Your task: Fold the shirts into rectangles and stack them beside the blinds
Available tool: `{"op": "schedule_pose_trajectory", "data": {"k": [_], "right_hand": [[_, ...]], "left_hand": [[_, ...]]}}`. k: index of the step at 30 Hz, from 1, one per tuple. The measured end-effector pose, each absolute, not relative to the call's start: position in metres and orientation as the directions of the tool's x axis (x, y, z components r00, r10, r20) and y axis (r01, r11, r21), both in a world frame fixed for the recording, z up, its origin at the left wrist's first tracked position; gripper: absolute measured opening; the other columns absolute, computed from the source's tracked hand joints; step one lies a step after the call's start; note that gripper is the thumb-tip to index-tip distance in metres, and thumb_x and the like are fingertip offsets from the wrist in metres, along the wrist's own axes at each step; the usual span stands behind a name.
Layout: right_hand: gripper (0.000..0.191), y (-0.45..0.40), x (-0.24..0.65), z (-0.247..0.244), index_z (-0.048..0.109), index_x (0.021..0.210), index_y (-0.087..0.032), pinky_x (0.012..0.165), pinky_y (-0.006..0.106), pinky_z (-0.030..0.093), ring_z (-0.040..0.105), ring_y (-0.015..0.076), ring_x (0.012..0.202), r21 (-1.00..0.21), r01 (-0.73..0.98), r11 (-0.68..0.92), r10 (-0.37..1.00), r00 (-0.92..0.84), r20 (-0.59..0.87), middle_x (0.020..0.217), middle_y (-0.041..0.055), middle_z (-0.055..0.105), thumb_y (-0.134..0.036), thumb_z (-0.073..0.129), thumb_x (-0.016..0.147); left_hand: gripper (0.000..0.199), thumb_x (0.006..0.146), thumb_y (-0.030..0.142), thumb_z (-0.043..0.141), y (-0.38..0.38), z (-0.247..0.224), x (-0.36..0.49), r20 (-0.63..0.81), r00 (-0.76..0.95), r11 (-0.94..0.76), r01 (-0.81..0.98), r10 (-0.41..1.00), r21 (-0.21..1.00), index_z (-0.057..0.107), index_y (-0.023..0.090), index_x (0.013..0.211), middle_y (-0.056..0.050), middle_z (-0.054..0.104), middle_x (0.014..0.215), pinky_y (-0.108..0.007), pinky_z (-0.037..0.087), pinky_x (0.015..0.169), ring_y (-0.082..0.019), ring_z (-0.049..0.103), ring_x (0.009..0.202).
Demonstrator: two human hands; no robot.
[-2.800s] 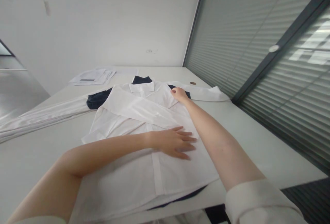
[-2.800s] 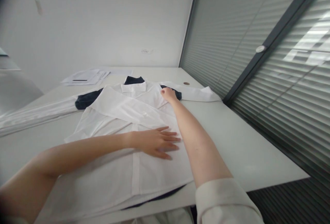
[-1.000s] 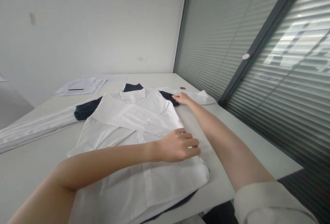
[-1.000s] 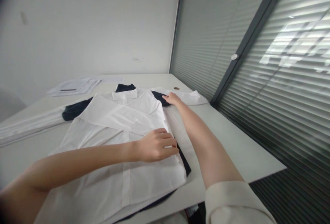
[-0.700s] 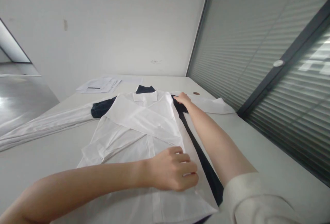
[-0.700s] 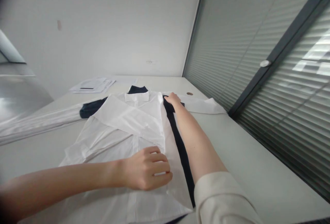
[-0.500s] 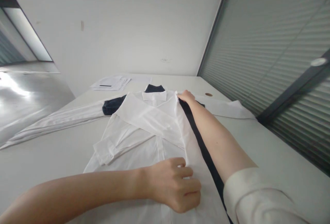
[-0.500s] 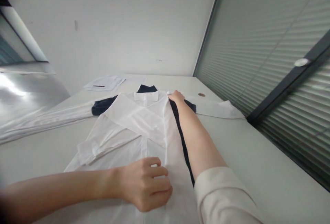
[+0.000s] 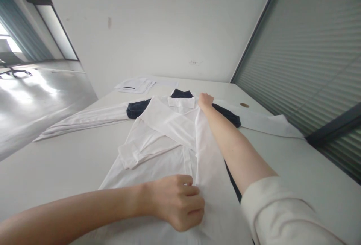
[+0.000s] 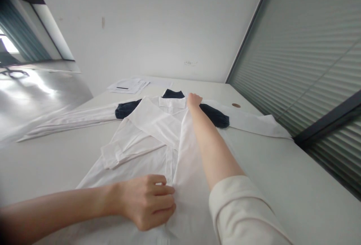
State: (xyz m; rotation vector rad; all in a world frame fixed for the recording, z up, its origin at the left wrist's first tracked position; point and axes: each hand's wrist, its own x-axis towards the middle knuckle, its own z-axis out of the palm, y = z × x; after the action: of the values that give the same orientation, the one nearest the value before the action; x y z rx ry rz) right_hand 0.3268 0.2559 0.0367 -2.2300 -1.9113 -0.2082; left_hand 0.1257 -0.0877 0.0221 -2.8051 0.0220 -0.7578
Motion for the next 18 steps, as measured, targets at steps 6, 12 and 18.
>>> {"op": "schedule_pose_trajectory", "data": {"k": [6,12,18], "right_hand": [[0.035,0.255,0.28,0.039,0.07,0.115,-0.017,0.104,0.046,0.034,0.061,0.0272,0.116,-0.017,1.0,-0.019,0.948,0.023,0.318,0.119,0.0178,0.068,-0.008,0.042,0.097],[0.033,0.249,0.257,0.027,0.071,0.115,-0.012,0.092,0.039,0.046,0.064,0.0295,0.113,-0.047,0.999,-0.011,0.965,0.023,0.26,0.119,0.0227,0.067,-0.009,0.044,0.096],[0.032,0.246,0.259,0.025,0.072,0.115,-0.011,0.09,0.038,0.051,0.065,0.0304,0.112,-0.076,0.996,-0.05,0.984,0.062,0.168,0.117,0.022,0.069,-0.009,0.051,0.092]], "left_hand": [[0.027,0.084,0.008,0.054,-0.103,0.021,0.104,0.454,0.891,-0.982,0.1,0.018,-0.158,0.049,0.018,0.059,0.001,0.045,0.061,-0.032,0.032,0.049,-0.013,0.046,0.056],[0.025,0.087,0.011,0.055,-0.111,0.008,0.093,0.43,0.9,-0.976,0.151,0.07,-0.157,0.052,0.017,0.063,0.001,0.046,0.062,-0.032,0.033,0.051,-0.013,0.049,0.058],[0.026,0.086,0.014,0.061,-0.112,-0.008,0.094,0.435,0.898,-0.977,0.146,0.065,-0.155,0.05,0.018,0.062,0.002,0.046,0.063,-0.031,0.032,0.051,-0.013,0.048,0.059]]}}
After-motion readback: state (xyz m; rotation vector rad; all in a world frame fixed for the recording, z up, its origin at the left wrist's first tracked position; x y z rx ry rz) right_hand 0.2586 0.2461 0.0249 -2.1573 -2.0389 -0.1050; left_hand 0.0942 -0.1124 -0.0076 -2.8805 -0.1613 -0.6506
